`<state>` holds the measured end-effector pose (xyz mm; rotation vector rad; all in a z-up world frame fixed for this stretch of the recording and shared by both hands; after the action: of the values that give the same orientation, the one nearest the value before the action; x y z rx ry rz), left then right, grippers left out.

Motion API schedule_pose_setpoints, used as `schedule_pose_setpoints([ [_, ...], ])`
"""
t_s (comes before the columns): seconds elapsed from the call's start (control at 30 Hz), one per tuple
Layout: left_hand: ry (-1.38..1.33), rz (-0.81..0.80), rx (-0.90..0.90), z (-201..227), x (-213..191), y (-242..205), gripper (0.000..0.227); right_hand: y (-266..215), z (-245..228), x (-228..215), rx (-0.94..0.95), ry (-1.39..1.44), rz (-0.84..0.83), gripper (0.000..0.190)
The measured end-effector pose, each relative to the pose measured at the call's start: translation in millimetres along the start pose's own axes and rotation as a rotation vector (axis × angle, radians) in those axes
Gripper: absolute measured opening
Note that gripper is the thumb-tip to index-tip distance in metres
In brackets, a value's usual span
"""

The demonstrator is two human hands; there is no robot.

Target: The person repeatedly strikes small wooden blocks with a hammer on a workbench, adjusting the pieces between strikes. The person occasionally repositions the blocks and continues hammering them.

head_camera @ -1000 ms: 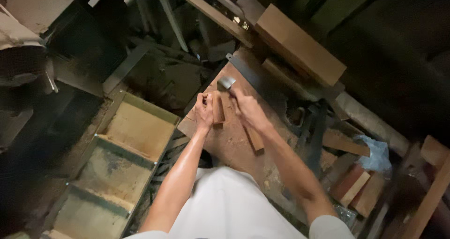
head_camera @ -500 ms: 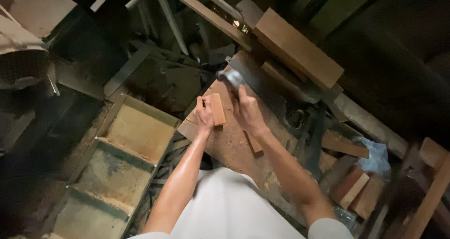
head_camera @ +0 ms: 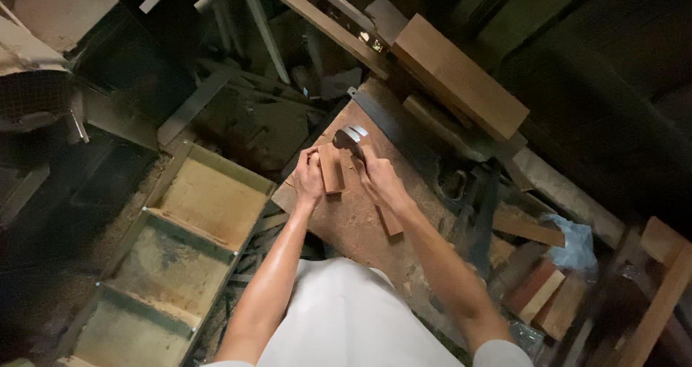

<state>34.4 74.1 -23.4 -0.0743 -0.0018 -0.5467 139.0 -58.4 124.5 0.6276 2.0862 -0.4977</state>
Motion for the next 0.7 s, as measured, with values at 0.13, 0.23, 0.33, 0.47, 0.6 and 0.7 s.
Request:
schedule_pose_setpoints([
  [0.13,0.005,-0.079,-0.056,5,-3,-3,0.041,8,-2,-5,-0.091,0.044,0.098,0.022],
  [0.23,0.007,-0.15,-0.08,5,-3,-11,0.049,9,1,-22,-0.171,0.079,0.22,0.026],
  [0.33,-0.076,-0.188,-0.071,5,1,-14,0.057,0,1,-35,-0.284,0.079,0.411,0.017],
  [0.47,-0.221,-0.208,-0.048,1,1,-17,0.056,-3,-12,-4,-0.302,-0.037,0.313,0.021],
  [0.6,-0.167,-0.216,-0.142,-14,2,-12,0.056,7,-11,-1,-0.135,-0.041,0.113,0.02],
  [0.7,-0.024,-0.186,0.048,-5,-1,-11,0.053,1,-28,-37,-0.339,0.097,0.322,0.037],
])
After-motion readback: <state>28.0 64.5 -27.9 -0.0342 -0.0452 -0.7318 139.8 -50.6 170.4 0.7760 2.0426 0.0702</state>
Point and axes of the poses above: each hand's wrist, its own y-axis towards the middle knuckle, its own x-axis out of the palm, z = x × y, the point moved 8 cm from there along y, towards the middle knuckle, and after that the axes turned 4 degrees about -y, right-handed, at the moved point
